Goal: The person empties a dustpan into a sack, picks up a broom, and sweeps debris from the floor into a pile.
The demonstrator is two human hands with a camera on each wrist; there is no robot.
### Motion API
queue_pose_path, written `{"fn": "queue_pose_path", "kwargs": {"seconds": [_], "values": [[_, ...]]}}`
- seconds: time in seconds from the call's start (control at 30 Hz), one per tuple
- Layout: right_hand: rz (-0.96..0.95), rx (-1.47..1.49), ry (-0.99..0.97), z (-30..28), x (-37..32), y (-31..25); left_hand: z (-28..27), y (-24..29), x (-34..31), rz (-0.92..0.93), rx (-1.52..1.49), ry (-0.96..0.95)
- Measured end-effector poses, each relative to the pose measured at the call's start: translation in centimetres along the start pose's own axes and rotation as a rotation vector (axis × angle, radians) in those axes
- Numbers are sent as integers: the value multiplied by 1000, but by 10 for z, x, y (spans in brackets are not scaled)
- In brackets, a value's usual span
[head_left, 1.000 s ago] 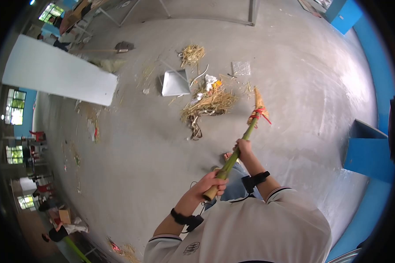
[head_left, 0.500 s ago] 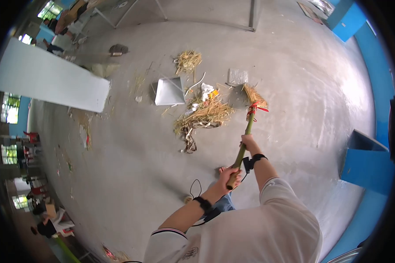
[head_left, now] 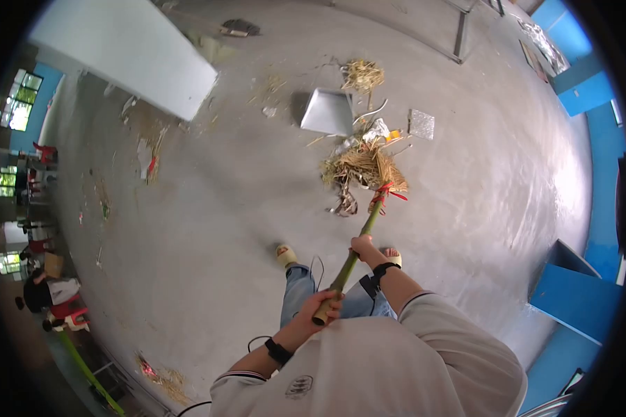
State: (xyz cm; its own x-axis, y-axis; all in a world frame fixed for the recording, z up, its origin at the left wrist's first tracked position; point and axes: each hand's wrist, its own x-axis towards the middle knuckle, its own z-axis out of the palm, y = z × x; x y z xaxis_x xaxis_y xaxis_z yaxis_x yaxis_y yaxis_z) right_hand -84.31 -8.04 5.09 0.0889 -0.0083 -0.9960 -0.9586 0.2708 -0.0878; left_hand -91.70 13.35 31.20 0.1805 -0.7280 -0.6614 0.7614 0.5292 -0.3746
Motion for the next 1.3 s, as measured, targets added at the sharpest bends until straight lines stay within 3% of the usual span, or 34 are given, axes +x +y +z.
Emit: {"fn": "queue_pose_path", "kwargs": {"seconds": [0.1,0.13,0.17,0.27,0.4,0.53,0.63,0.73,0.93,1.13,1.23,1.3], "values": [[-105,-161,178,101,18,42,-15,47,-78,16,-8,31],[-75,-49,44,125,3,46,-18,55,-109,17,-1,63],[-67,-55,37,152,-12,51,-25,62,-134,16,8,92],[-103,-131,150,226,-54,58,-35,79,-187,75,10,149],[-187,-149,19,268,-75,56,-20,85,-222,146,66,173],[-221,65,-90,302,-101,48,3,91,-247,141,233,236],[-222,268,-173,304,-155,41,18,89,-258,133,330,240],[-314,500,-279,284,-204,55,65,54,-272,122,741,322],[-456,766,-262,198,-269,90,107,9,-266,-65,831,260],[-481,894,-36,128,-232,128,84,16,-209,-277,796,231],[-394,946,20,114,-210,143,58,37,-183,-359,756,205],[-333,880,-147,126,-191,148,49,56,-177,-359,741,258]]}}
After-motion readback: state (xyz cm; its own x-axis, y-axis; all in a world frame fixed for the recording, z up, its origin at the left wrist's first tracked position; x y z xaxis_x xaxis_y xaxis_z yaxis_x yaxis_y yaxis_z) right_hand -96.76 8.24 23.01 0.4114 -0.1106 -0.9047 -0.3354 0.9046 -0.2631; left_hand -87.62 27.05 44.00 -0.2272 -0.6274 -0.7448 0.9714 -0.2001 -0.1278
